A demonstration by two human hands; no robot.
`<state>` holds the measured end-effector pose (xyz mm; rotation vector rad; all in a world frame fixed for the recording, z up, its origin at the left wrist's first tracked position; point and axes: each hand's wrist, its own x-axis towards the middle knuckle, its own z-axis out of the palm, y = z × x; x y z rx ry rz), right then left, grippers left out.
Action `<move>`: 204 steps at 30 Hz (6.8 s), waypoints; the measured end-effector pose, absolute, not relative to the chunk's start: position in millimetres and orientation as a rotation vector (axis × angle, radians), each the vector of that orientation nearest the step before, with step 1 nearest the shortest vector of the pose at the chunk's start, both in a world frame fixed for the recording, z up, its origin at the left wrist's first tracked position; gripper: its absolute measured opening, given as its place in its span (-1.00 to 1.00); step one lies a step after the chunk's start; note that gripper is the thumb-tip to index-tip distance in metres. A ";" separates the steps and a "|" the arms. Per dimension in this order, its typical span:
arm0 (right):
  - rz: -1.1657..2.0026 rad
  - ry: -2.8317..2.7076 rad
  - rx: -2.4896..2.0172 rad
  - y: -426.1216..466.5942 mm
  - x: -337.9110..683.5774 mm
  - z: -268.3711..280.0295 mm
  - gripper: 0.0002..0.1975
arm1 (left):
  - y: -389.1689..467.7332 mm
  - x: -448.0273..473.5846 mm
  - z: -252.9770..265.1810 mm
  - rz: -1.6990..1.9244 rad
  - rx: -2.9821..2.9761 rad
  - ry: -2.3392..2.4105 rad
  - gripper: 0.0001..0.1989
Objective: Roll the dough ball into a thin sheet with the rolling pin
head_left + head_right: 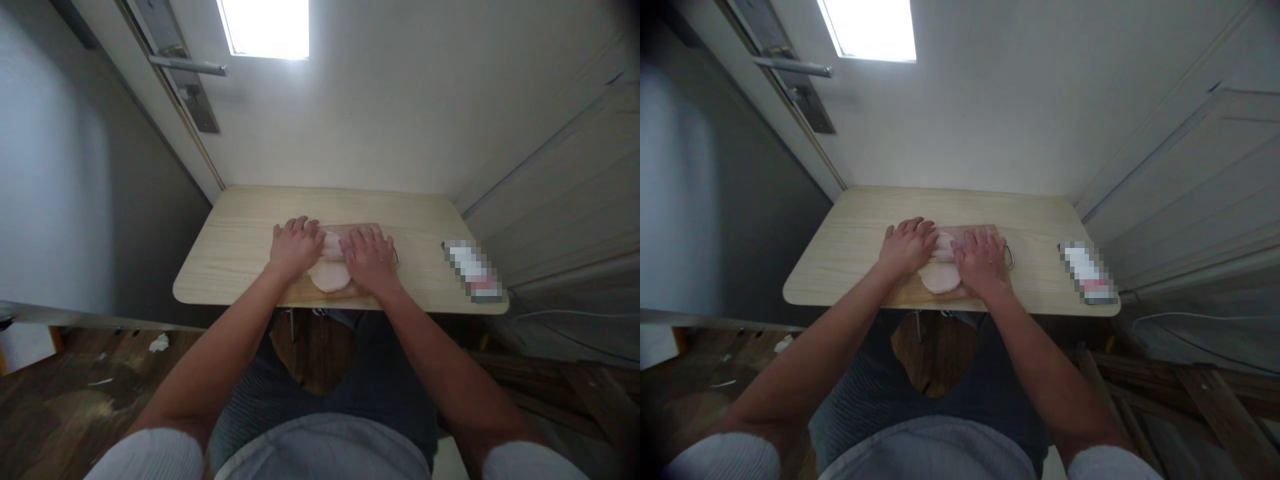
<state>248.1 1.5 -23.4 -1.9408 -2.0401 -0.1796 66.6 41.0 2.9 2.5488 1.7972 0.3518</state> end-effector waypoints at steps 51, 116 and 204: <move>0.126 -2.100 -2.176 93.6 247.8 -11.2 -0.30 | 117.5 63.2 -2.0 0.139 2.454 1.813 -0.54; -0.229 -1.967 -1.840 -138.6 229.3 -55.4 -0.32 | -69.8 45.8 -12.7 0.401 2.509 1.760 -0.41; -0.249 -2.162 -1.992 0.5 247.9 -19.6 -0.48 | 7.3 60.4 -8.0 0.594 2.612 1.864 -0.55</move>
